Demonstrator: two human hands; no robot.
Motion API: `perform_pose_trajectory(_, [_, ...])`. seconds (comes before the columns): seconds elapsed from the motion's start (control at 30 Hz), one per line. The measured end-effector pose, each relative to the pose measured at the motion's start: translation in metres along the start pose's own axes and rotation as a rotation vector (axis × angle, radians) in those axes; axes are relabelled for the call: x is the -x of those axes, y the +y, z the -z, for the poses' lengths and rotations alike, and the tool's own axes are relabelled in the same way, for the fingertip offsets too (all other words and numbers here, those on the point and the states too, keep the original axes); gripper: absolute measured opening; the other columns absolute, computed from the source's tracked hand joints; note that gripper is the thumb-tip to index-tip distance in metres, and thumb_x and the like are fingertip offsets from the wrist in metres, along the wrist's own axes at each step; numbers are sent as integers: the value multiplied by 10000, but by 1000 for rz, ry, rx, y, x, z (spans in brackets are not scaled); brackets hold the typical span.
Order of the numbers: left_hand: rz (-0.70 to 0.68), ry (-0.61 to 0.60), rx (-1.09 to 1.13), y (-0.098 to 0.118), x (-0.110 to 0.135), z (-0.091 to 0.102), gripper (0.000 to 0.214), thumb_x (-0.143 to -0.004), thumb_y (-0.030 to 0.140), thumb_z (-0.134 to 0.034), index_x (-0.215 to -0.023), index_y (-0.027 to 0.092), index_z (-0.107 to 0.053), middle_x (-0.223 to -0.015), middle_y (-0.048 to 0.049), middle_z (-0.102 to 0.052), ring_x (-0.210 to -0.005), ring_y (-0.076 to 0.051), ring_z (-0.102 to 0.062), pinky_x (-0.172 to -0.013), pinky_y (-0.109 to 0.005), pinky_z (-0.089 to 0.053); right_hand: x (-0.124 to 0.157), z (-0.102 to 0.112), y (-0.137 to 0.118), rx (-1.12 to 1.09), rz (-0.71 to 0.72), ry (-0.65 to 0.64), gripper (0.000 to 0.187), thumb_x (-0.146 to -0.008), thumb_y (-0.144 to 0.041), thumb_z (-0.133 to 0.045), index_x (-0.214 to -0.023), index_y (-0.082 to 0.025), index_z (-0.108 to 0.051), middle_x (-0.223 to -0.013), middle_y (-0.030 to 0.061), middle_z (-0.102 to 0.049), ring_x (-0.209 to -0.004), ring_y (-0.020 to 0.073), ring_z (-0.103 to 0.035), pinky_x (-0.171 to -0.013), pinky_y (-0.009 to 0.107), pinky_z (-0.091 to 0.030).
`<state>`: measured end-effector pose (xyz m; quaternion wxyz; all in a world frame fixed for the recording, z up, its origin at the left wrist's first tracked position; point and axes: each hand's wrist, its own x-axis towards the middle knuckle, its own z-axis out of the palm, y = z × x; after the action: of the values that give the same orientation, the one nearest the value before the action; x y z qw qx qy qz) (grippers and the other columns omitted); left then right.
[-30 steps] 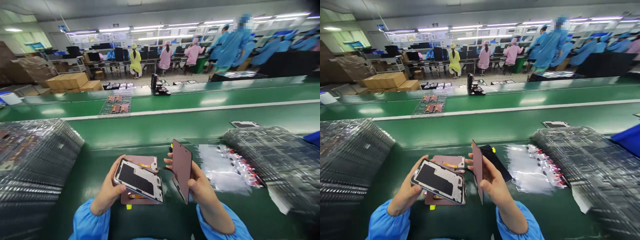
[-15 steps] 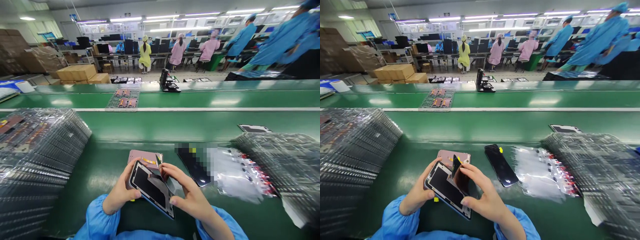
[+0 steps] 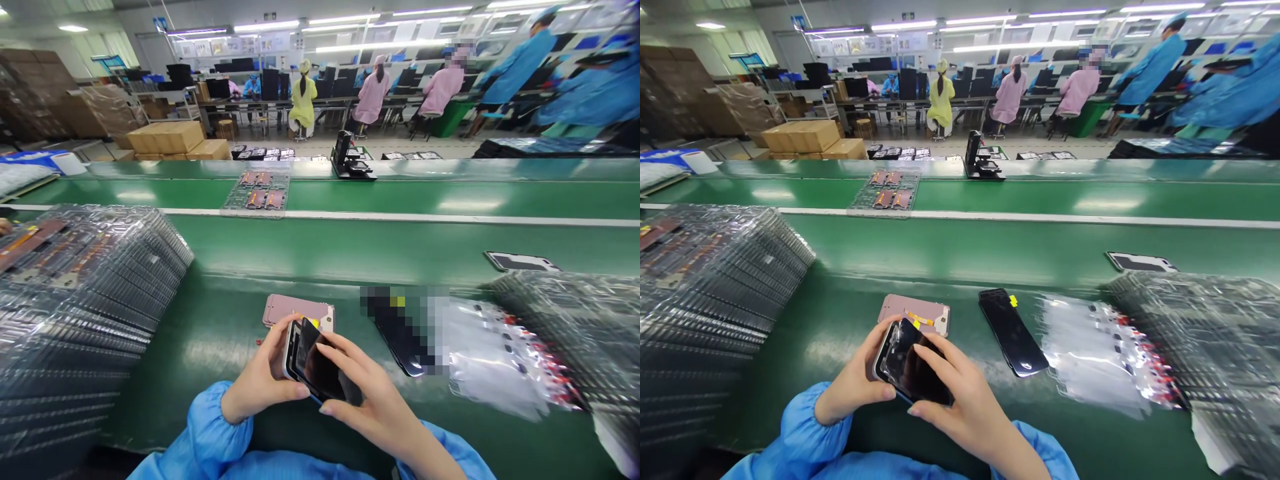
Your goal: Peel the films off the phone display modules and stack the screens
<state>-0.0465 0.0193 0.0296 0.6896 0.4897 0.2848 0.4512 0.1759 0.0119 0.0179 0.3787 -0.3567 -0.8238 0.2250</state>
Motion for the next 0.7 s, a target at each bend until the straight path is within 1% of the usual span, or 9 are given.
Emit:
perform_pose_trajectory(0.1, [2,-5,27,-2,-1,-1,858,-671,299,-874,-1410,349,-442,-1471,-98,-490,-1354,-305,-469,-1085,-414,-409,2,-3,-1,37,18,-29,618,-896,-509,-633,-1422,-219,-485,-1454,159,-508,-1304,278,-537,-1024,386,-516])
perform_pose_trajectory(0.3, [21,-18,95,-2,-1,-4,856,-662,250,-882,-1397,357,-457,-1453,-86,-503,-1339,-292,-484,-1085,-414,-405,2,-4,0,66,41,-39,608,-905,-484,-631,-1426,-214,-474,-1446,154,-514,-1310,275,-528,-1026,393,-517])
perform_pose_trajectory(0.57, [21,-6,97,-5,0,-4,887,-639,257,-894,-1403,344,-451,-1453,-101,-489,-1330,-310,-486,-1075,-441,-407,1,-5,-2,83,47,-26,599,-908,-497,-620,-1417,-208,-490,-1415,161,-545,-1280,283,-555,-997,393,-539])
perform_pose_trajectory(0.7, [18,-12,84,-6,0,-3,879,-658,266,-881,-1411,339,-434,-1451,-104,-490,-1332,-317,-484,-1079,-459,-403,1,-6,-2,76,52,-28,603,-905,-476,-633,-1428,-218,-482,-1420,157,-540,-1273,298,-559,-989,414,-545])
